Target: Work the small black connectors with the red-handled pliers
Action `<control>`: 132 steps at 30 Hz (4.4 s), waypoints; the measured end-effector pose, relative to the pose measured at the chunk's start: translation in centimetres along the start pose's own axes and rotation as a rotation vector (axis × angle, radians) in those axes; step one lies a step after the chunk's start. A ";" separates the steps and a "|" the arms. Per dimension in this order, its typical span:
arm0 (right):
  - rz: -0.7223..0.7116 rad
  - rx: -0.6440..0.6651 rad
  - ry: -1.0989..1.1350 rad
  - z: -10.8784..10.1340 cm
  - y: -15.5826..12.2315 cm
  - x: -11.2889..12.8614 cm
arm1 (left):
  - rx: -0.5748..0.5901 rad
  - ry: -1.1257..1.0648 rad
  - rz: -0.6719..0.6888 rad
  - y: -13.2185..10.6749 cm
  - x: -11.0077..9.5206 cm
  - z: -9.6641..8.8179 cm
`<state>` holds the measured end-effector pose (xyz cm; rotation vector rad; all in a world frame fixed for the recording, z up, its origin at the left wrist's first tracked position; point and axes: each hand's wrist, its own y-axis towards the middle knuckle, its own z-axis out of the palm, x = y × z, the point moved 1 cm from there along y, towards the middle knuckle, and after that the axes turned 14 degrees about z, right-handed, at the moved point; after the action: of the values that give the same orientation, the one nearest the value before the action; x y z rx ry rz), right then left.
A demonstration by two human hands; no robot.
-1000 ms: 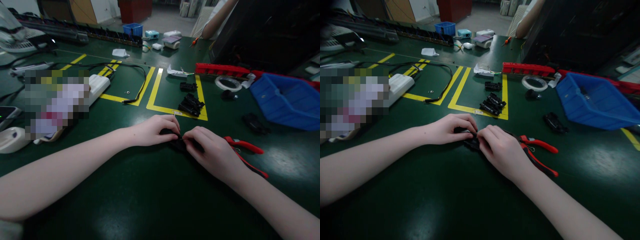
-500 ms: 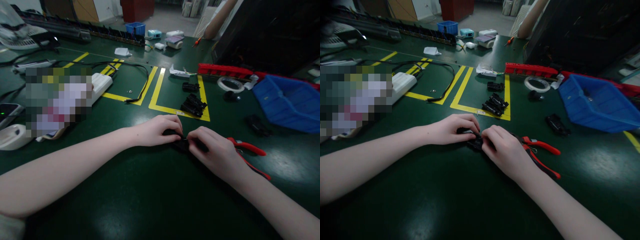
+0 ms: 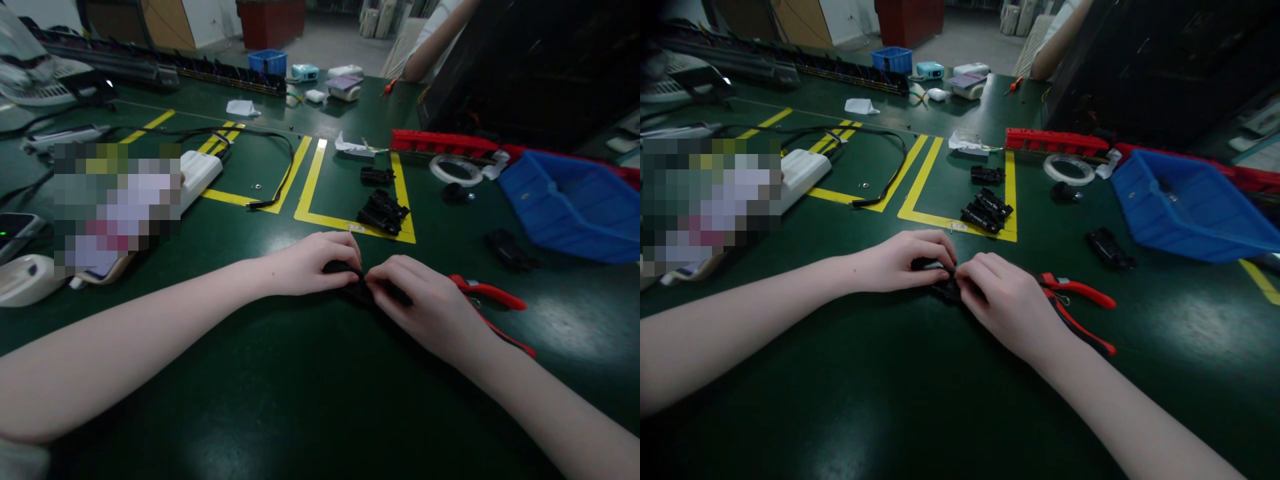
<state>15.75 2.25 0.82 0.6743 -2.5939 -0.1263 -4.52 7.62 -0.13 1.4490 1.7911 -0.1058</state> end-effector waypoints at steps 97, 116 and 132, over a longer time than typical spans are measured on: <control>-0.053 -0.443 -0.483 -4.5 -8.8 -5.5 | 0.152 0.301 0.136 0.1 -1.1 0.9; -0.044 -0.392 -0.462 -4.8 -8.6 -5.5 | 0.171 0.263 0.115 0.1 -1.1 0.9; 0.020 -0.378 -0.456 -4.4 -9.0 -5.7 | 0.177 0.256 0.120 0.2 -1.0 0.8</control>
<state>26.15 -2.79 0.60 0.5240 -2.8756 -0.8270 -3.94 6.42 0.03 1.7587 1.9322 -0.0183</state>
